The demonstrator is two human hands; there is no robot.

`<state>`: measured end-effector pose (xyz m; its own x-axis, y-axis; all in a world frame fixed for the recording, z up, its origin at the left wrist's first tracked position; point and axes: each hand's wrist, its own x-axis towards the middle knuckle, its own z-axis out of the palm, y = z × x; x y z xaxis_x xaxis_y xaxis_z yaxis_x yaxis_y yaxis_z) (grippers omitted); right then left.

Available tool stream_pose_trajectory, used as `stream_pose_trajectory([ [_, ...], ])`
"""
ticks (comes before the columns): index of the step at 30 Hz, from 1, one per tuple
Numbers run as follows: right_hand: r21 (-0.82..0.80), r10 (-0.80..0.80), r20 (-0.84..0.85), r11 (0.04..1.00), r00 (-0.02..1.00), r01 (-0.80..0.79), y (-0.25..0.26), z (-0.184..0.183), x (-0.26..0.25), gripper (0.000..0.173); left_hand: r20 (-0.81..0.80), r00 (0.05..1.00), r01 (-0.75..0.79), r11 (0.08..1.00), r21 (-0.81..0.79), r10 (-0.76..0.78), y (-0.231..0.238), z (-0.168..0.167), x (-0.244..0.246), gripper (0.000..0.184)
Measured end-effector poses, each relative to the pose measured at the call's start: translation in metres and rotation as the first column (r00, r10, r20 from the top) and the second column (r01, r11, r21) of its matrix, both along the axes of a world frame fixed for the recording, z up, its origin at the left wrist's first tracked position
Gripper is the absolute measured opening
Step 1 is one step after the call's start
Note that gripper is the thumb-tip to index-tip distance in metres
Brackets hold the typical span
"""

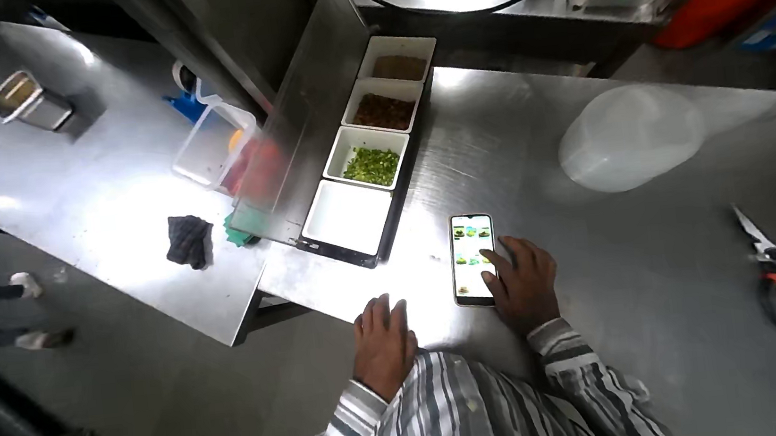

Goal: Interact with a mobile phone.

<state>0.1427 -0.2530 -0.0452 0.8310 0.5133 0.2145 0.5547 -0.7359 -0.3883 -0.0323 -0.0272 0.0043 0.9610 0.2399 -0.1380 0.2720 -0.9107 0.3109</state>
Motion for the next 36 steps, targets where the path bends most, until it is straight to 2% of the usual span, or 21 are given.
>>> stream_pose_trajectory([
  [7, 0.079, -0.047, -0.011, 0.996, 0.999, 0.048, 0.000, -0.002, 0.009, 0.060, 0.092, 0.994, -0.050, 0.991, -0.122, 0.061, 0.011, 0.002, -0.023, 0.036],
  [8, 0.101, -0.047, -0.013, 0.994, 0.999, 0.048, -0.001, -0.003, 0.008, 0.059, 0.044, 0.996, -0.069, 0.986, -0.153, 0.077, 0.013, 0.006, -0.026, 0.035],
  [10, 0.144, -0.039, -0.011, 0.989, 0.999, 0.040, -0.004, -0.006, 0.007, 0.055, -0.196, 0.978, -0.109, 0.971, -0.213, 0.067, 0.017, 0.020, -0.031, 0.036],
  [12, 0.185, -0.018, 0.003, 0.983, 1.000, 0.017, -0.007, -0.007, 0.006, 0.052, -0.434, 0.901, -0.122, 0.961, -0.249, 0.002, 0.025, 0.028, -0.033, 0.041],
  [15, 0.220, 0.017, 0.008, 0.975, 1.000, -0.019, -0.013, -0.009, 0.000, 0.049, -0.564, 0.823, -0.145, 0.933, -0.330, -0.072, 0.035, 0.020, -0.039, 0.048],
  [19, 0.193, 0.027, 0.014, 0.981, 1.000, -0.029, -0.015, -0.012, -0.005, 0.049, -0.561, 0.828, -0.255, 0.892, -0.372, 0.003, 0.043, -0.001, -0.041, 0.046],
  [24, 0.091, -0.067, -0.019, 0.993, 0.998, 0.068, -0.007, -0.006, -0.003, 0.060, -0.682, 0.730, -0.314, 0.861, -0.399, -0.050, 0.049, -0.016, -0.031, 0.045],
  [28, 0.145, -0.077, -0.025, 0.986, 0.997, 0.080, -0.010, -0.008, -0.002, 0.059, -0.703, 0.708, -0.305, 0.872, -0.382, -0.060, 0.050, -0.025, -0.026, 0.042],
  [32, 0.176, -0.070, -0.024, 0.982, 0.997, 0.073, -0.011, -0.009, -0.002, 0.058, -0.678, 0.733, -0.275, 0.887, -0.370, -0.056, 0.054, -0.027, -0.027, 0.037],
  [36, 0.252, -0.053, -0.021, 0.966, 0.998, 0.056, -0.015, -0.011, -0.003, 0.054, -0.670, 0.740, -0.336, 0.830, -0.445, -0.060, 0.057, -0.022, -0.029, 0.033],
])
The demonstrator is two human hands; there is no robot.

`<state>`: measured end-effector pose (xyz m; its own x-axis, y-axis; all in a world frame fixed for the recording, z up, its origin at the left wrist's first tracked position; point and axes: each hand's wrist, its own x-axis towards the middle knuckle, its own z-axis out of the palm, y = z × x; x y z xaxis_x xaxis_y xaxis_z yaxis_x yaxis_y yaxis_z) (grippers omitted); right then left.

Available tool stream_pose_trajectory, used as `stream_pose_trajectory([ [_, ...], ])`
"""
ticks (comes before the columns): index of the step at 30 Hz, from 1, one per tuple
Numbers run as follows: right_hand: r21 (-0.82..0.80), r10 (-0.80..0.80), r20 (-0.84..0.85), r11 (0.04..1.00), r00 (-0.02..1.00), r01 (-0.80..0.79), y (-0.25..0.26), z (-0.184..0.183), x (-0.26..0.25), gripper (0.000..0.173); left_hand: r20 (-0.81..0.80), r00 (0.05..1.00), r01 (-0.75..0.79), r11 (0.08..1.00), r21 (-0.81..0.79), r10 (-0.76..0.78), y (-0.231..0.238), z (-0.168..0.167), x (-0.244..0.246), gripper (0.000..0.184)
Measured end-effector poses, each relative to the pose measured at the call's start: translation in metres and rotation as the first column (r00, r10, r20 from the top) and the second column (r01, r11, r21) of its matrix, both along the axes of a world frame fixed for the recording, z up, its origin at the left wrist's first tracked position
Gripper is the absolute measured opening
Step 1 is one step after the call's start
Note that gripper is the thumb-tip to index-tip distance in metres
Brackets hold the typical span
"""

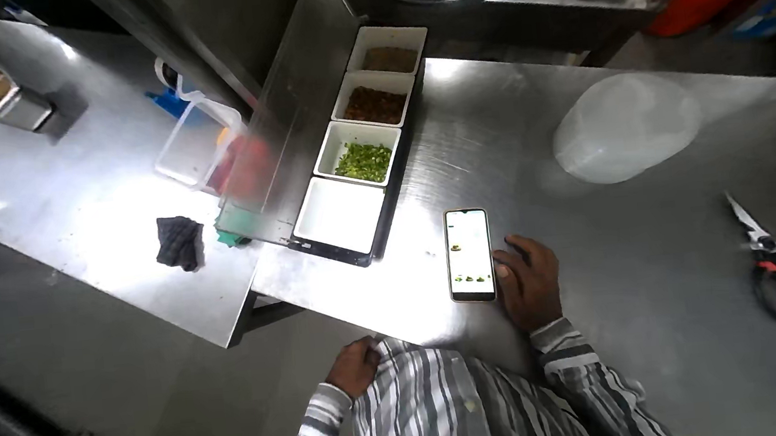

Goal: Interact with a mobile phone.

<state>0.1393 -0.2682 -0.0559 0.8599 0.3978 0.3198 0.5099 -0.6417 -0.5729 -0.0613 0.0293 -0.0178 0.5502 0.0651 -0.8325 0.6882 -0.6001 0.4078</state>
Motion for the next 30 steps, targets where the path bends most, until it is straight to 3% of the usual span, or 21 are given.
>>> stream_pose_trajectory([
  [4, 0.007, 0.064, 0.022, 0.998, 0.998, -0.064, -0.002, -0.001, -0.001, 0.052, 0.119, 0.973, -0.172, 0.968, -0.181, 0.196, 0.002, -0.001, -0.006, 0.030],
  [6, -0.039, 0.069, 0.032, 0.997, 0.997, -0.068, 0.001, 0.000, -0.001, 0.051, 0.137, 0.967, -0.179, 0.957, -0.226, 0.213, 0.001, 0.000, -0.005, 0.030],
  [12, -0.165, 0.015, 0.025, 0.986, 1.000, -0.011, 0.009, 0.006, 0.001, 0.059, 0.069, 0.995, 0.078, 0.991, -0.110, -0.071, -0.010, 0.014, 0.014, 0.032],
  [18, -0.090, -0.025, -0.007, 0.996, 1.000, 0.025, 0.005, 0.002, 0.003, 0.062, 0.042, 0.944, 0.329, 0.939, -0.101, -0.327, -0.016, 0.019, 0.029, 0.032],
  [21, -0.047, -0.047, -0.002, 0.998, 0.999, 0.046, 0.004, 0.001, 0.003, 0.062, -0.001, 0.929, 0.366, 0.920, -0.140, -0.370, -0.014, 0.017, 0.034, 0.034],
  [28, -0.026, -0.065, -0.011, 0.998, 0.998, 0.065, 0.003, -0.001, 0.004, 0.063, -0.012, 0.949, 0.299, 0.914, -0.276, -0.315, -0.019, -0.007, 0.027, 0.037],
  [30, -0.022, -0.070, -0.014, 0.997, 0.997, 0.069, 0.003, 0.000, 0.004, 0.063, -0.091, 0.922, 0.351, 0.910, -0.220, -0.377, -0.032, 0.019, 0.037, 0.041],
])
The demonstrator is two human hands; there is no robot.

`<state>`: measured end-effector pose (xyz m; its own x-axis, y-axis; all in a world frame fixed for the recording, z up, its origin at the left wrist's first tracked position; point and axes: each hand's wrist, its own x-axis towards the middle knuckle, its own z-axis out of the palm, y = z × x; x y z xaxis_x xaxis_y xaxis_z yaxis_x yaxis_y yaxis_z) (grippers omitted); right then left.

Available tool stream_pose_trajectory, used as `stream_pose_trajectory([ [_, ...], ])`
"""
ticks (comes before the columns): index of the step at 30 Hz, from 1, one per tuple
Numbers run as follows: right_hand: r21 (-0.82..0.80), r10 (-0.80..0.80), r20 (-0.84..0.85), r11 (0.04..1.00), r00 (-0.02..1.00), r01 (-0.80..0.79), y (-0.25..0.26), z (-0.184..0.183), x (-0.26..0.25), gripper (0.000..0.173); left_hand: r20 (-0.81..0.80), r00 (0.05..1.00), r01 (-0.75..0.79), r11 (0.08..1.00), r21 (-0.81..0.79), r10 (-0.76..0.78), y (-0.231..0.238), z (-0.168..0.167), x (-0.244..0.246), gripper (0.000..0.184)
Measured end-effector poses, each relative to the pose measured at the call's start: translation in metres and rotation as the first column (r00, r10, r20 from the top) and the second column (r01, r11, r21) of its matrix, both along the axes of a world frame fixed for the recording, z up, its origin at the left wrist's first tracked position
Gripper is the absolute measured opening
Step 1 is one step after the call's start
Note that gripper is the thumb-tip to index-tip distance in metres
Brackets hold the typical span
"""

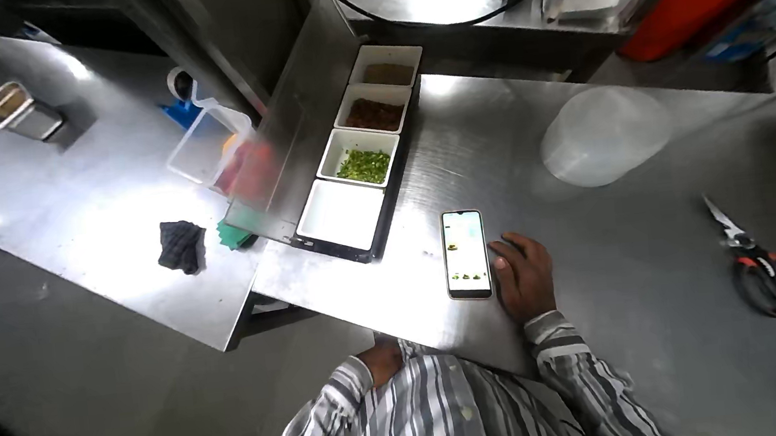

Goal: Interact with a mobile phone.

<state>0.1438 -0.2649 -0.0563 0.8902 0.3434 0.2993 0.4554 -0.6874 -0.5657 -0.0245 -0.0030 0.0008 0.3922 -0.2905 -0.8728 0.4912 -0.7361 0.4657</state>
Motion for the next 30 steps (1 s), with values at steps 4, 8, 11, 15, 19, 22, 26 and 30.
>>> stream_pose_trajectory([
  [4, 0.019, -0.008, -0.007, 1.000, 1.000, 0.008, 0.001, 0.003, -0.001, 0.063, -0.134, 0.983, 0.138, 0.987, 0.084, -0.126, -0.019, 0.025, 0.014, 0.043],
  [8, 0.040, -0.009, -0.014, 0.999, 1.000, 0.009, 0.000, 0.003, -0.001, 0.060, -0.052, 0.944, 0.326, 0.946, 0.004, -0.325, -0.017, -0.049, -0.009, 0.039],
  [11, 0.060, -0.019, -0.009, 0.998, 1.000, 0.019, 0.001, 0.005, -0.010, 0.058, -0.035, 0.892, 0.451, 0.891, 0.039, -0.450, -0.025, -0.073, -0.014, 0.037],
  [15, -0.003, -0.034, 0.017, 0.999, 0.999, 0.034, 0.002, 0.009, -0.048, 0.057, -0.112, 0.954, 0.293, 0.947, 0.134, -0.279, -0.033, -0.075, -0.018, 0.041],
  [19, -0.066, -0.037, 0.069, 0.997, 0.997, 0.041, 0.002, 0.006, -0.066, 0.056, -0.136, 0.974, 0.204, 0.957, 0.205, -0.179, -0.037, -0.085, -0.019, 0.044],
  [22, -0.075, -0.042, 0.069, 0.996, 0.997, 0.047, 0.003, 0.007, -0.067, 0.057, -0.122, 0.976, 0.203, 0.962, 0.183, -0.182, -0.030, -0.080, -0.017, 0.049],
  [26, -0.106, -0.031, 0.071, 0.994, 0.997, 0.039, 0.002, 0.006, -0.068, 0.057, -0.175, 0.982, 0.116, 0.966, 0.231, -0.076, -0.036, 0.036, 0.012, 0.046],
  [30, -0.197, 0.059, 0.091, 0.979, 0.994, -0.040, 0.005, 0.003, -0.069, 0.055, -0.168, 0.983, 0.117, 0.966, 0.229, -0.079, -0.032, 0.032, 0.015, 0.047],
])
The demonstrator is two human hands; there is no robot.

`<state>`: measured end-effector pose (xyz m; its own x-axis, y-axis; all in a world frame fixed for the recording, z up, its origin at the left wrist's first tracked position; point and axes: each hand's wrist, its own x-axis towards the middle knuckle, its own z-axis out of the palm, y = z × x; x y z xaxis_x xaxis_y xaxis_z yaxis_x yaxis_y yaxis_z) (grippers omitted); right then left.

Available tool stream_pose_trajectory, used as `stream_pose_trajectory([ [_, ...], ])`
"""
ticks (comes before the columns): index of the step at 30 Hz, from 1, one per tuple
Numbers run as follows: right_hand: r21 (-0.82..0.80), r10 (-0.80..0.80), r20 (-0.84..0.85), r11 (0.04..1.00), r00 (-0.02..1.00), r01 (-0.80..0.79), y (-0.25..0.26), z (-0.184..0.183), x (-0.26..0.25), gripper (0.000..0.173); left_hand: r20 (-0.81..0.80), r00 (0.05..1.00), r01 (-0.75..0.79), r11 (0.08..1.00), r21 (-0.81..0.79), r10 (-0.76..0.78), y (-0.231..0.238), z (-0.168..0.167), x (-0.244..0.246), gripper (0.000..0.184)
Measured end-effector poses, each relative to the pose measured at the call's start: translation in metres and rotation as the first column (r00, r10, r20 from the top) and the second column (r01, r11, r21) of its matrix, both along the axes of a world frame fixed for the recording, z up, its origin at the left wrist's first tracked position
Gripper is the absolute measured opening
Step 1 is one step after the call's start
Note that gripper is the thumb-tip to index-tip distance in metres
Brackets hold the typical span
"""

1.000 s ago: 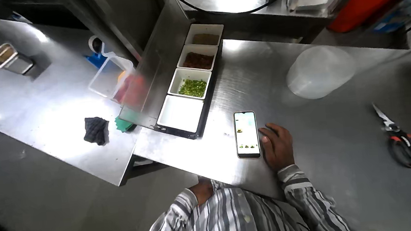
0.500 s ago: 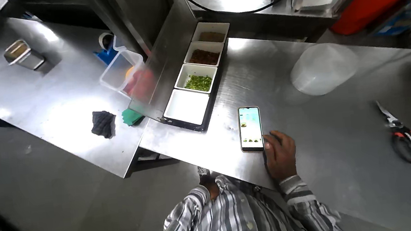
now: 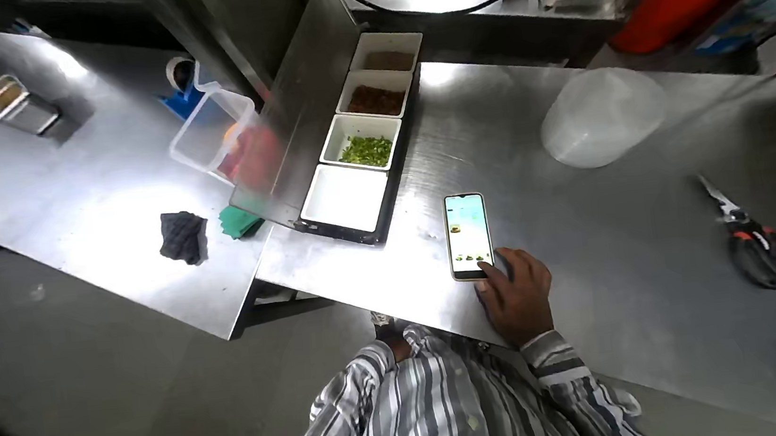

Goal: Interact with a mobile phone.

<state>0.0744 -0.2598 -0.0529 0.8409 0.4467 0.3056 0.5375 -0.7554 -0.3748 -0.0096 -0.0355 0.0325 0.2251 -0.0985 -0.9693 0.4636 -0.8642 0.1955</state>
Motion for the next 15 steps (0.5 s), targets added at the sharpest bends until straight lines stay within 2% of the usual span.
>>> stream_pose_trajectory([
  [2, -0.039, 0.066, 0.018, 0.997, 0.998, -0.065, 0.001, 0.000, 0.000, 0.053, 0.105, 0.987, 0.134, 0.987, -0.089, -0.124, 0.013, -0.076, -0.019, 0.049],
  [3, -0.039, 0.086, 0.027, 0.996, 0.996, -0.085, 0.001, -0.001, -0.001, 0.053, 0.116, 0.981, 0.170, 0.976, -0.137, -0.155, 0.018, -0.105, -0.023, 0.050],
  [4, -0.027, 0.091, 0.033, 0.996, 0.995, -0.090, 0.001, -0.001, -0.001, 0.053, 0.130, 0.975, 0.200, 0.964, -0.174, -0.179, 0.022, -0.116, -0.024, 0.050],
  [5, -0.012, 0.083, 0.029, 0.997, 0.996, -0.082, 0.000, 0.000, 0.000, 0.053, 0.157, 0.966, 0.230, 0.957, -0.177, -0.204, 0.024, -0.109, -0.022, 0.051],
  [6, 0.004, 0.067, 0.021, 0.998, 0.998, -0.067, -0.001, 0.000, 0.000, 0.054, 0.173, 0.957, 0.260, 0.954, -0.150, -0.234, 0.023, -0.086, -0.017, 0.050],
  [8, 0.033, 0.040, 0.016, 0.999, 0.999, -0.040, -0.002, -0.001, 0.001, 0.055, 0.019, 0.986, 0.167, 0.986, -0.027, -0.167, 0.007, -0.015, 0.009, 0.047],
  [9, 0.048, 0.030, 0.013, 0.998, 0.999, -0.031, -0.002, -0.001, 0.001, 0.056, 0.000, 0.992, 0.126, 0.992, -0.021, -0.126, 0.006, 0.004, 0.018, 0.046],
  [11, 0.069, 0.011, -0.008, 0.998, 1.000, -0.010, -0.002, 0.000, 0.001, 0.056, 0.015, 0.993, 0.119, 0.991, -0.055, -0.118, 0.010, 0.016, 0.024, 0.046],
  [15, 0.121, -0.039, -0.033, 0.992, 0.999, 0.043, -0.005, 0.000, 0.002, 0.055, 0.013, 0.981, 0.196, 0.974, -0.113, -0.195, 0.011, 0.010, 0.033, 0.045],
])
